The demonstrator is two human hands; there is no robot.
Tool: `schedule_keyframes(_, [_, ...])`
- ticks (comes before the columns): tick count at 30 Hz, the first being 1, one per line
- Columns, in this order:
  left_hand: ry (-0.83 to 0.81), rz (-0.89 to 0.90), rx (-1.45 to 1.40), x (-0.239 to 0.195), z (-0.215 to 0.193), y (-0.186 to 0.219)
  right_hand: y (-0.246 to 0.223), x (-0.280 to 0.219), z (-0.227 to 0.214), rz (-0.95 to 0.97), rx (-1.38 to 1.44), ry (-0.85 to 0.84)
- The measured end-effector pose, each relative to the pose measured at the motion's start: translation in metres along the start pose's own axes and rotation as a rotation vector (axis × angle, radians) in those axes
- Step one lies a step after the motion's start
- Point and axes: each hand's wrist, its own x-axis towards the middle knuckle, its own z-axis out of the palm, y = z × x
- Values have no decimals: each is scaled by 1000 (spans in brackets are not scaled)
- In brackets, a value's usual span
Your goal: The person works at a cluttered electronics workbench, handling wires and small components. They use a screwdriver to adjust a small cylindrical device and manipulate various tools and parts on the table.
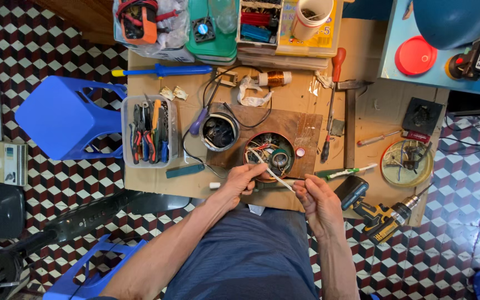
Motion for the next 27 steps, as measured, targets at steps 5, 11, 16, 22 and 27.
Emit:
schedule_keyframes(5, [-41, 53, 51, 3, -4, -9, 19, -19, 1, 28, -29, 68])
schedule_keyframes(11, [-73, 180, -39, -5, -11, -16, 18, -13, 12, 59, -93, -19])
schedule_keyframes(16, [-9, 226, -164, -31, -42, -16, 12, -7, 55, 87, -259, -82])
schedule_keyframes(22, [214, 338, -277, -56, -64, -12, 16, -2, 81, 90, -376, -118])
schedule_keyframes(27, [680, 586, -320, -50, -150, 49, 23, -11, 95, 82, -393, -160])
